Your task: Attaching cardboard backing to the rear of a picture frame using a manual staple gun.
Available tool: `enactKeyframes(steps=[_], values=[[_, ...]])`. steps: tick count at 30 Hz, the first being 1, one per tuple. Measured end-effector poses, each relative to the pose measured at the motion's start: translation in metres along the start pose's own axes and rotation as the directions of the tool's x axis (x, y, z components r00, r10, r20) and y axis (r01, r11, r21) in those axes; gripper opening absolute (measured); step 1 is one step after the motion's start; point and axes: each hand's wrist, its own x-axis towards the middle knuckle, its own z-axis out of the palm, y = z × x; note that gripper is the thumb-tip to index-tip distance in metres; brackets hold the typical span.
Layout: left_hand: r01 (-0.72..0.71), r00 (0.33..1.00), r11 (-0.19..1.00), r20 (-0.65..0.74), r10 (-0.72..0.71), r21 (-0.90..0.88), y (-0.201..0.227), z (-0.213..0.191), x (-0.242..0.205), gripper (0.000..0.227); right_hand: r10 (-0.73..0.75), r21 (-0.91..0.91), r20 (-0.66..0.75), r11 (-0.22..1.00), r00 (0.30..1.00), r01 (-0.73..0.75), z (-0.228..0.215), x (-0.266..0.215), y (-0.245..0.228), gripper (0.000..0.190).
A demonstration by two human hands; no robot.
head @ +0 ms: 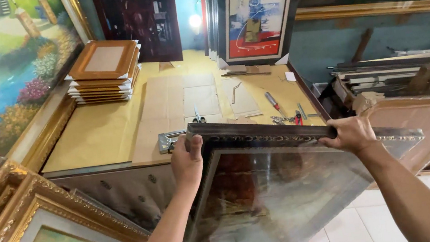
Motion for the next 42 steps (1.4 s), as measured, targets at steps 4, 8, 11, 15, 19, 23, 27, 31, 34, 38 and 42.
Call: enactKeyframes(steps=[4,8,11,15,19,23,27,31,34,38,42], values=[[0.011,0.999,0.997,-0.042,-0.014,-0.074,-0.019,-0.001,0.010,0.054,-0.029,-0.079,-0.099,0.997,0.995,0.021,0.025,0.021,0.018,0.058],[0.001,0.994,0.981,-0.105,-0.021,-0.192,-0.086,-0.001,0.030,0.050,-0.119,-0.150,-0.187,0.984,0.975,0.091,0.002,0.026,-0.014,0.053],[0.074,0.987,0.992,-0.138,-0.088,-0.105,-0.114,-0.023,0.026,0.052,-0.166,-0.096,-0.145,0.984,0.976,0.153,-0.005,0.022,-0.052,0.053],[0.161,0.966,0.982,-0.190,-0.178,-0.101,-0.226,-0.029,0.052,0.062,-0.291,0.092,0.247,0.957,0.924,0.277,0.017,0.018,-0.098,0.064],[0.190,0.974,0.978,-0.111,-0.199,-0.090,-0.245,-0.056,0.057,0.065,-0.337,0.241,0.263,0.930,0.904,0.277,0.040,0.004,-0.139,0.063],[0.262,0.964,0.962,0.060,-0.258,-0.078,-0.180,-0.078,0.047,0.068,-0.279,0.262,0.150,0.936,0.949,0.234,0.029,0.003,-0.155,0.059],[0.302,0.951,0.952,-0.057,-0.304,-0.038,-0.111,-0.066,0.036,0.056,-0.305,0.395,0.229,0.897,0.924,0.198,0.017,0.011,-0.148,0.056],[-0.292,0.754,0.835,-0.425,0.501,0.466,-0.081,-0.024,0.044,0.043,-0.195,0.486,0.384,0.874,0.902,-0.018,-0.008,0.022,-0.154,0.056],[-0.606,0.759,0.719,-0.025,0.651,0.340,-0.051,0.011,0.047,0.042,-0.143,0.456,0.506,0.881,0.850,-0.123,-0.015,0.032,-0.158,0.057],[-0.478,0.878,0.669,0.305,0.368,0.569,-0.071,0.059,0.049,0.033,-0.149,0.477,0.634,0.847,0.759,-0.233,-0.030,0.041,-0.161,0.065],[-0.443,0.893,0.532,0.303,0.332,0.722,-0.084,0.072,0.055,0.047,-0.107,0.438,0.689,0.850,0.717,-0.294,-0.035,0.049,-0.167,0.062]])
